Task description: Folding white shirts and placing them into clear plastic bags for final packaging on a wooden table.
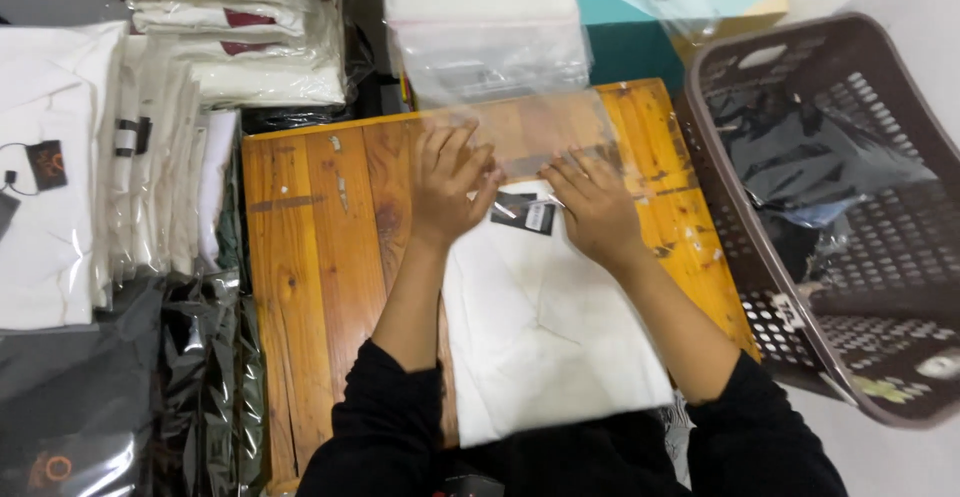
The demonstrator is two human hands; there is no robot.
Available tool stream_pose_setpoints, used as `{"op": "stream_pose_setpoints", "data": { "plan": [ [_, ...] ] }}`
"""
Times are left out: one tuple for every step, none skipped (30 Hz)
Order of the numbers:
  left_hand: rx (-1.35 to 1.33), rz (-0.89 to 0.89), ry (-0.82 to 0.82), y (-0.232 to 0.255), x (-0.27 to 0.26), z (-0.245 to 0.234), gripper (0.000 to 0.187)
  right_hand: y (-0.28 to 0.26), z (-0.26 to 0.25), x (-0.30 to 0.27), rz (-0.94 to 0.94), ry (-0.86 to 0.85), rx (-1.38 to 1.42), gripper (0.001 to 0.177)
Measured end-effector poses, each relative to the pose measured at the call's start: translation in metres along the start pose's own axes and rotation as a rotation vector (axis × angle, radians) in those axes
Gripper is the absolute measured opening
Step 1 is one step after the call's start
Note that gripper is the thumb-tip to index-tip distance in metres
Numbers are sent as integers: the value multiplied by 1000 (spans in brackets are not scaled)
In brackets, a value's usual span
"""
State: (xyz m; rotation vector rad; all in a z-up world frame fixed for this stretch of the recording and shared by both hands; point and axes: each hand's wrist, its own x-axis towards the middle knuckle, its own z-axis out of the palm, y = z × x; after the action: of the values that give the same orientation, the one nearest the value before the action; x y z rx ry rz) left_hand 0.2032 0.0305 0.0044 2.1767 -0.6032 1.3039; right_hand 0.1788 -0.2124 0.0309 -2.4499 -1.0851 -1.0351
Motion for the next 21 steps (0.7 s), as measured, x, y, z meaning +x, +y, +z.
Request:
{"op": "stream_pose_setpoints", "data": {
  "plan": [
    [-65, -17, -110, 8, 0, -3, 38, -1, -1, -9, 34, -16, 23, 34],
    [-128, -29, -219, 13, 3, -7, 55, -2, 0, -14, 67, -27, 46, 34],
    [-130, -19, -220, 17, 0, -10, 55, -4, -4, -17, 72, -20, 41, 34],
    [-151, -16, -379, 23, -6, -15, 62, -8, -10, -22, 108, -91, 5, 35],
    [-171, -13, -537, 28, -13, -19, 69, -12, -14, -28, 145, -162, -31, 37],
    [-170, -21, -539, 30, -23, -26, 69, -19, -26, -31, 142, -167, -25, 37],
    [-141, -39, -604, 31, -33, -32, 64, -25, -37, -33, 249, -319, -74, 55],
    [-109, -57, -671, 30, -42, -40, 60, -33, -47, -35, 355, -468, -122, 77],
    [-105, -63, -674, 30, -47, -52, 60, -42, -55, -47, 352, -472, -115, 77],
    [17, -105, -715, 29, -49, -62, 61, -50, -63, -58, 512, -422, -73, 77],
    [140, -147, -753, 27, -51, -72, 62, -57, -70, -68, 670, -370, -31, 79],
    [144, -152, -753, 29, -52, -84, 62, -74, -85, -57, 665, -371, -27, 79],
    [191, -188, -754, 30, -54, -95, 67, -90, -100, -46, 920, -555, 12, 87],
    [237, -222, -755, 29, -54, -106, 72, -107, -114, -34, 1178, -737, 50, 96],
    [241, -223, -755, 29, -57, -111, 72, -107, -113, -45, 1175, -737, 53, 96],
    [224, -203, -707, 28, -61, -116, 78, -108, -111, -57, 1129, -756, -15, 98],
    [208, -183, -659, 28, -65, -120, 84, -108, -109, -68, 1082, -774, -83, 101],
    [204, -185, -667, 28, -67, -119, 84, -106, -108, -72, 1086, -781, -81, 101],
    [217, -157, -677, 29, -69, -117, 78, -104, -107, -75, 1092, -732, -128, 97],
    [225, -131, -683, 31, -70, -112, 73, -99, -108, -79, 1096, -684, -182, 94],
    [218, -134, -686, 37, -69, -112, 73, -94, -105, -82, 1100, -690, -187, 94]
  ]
}}
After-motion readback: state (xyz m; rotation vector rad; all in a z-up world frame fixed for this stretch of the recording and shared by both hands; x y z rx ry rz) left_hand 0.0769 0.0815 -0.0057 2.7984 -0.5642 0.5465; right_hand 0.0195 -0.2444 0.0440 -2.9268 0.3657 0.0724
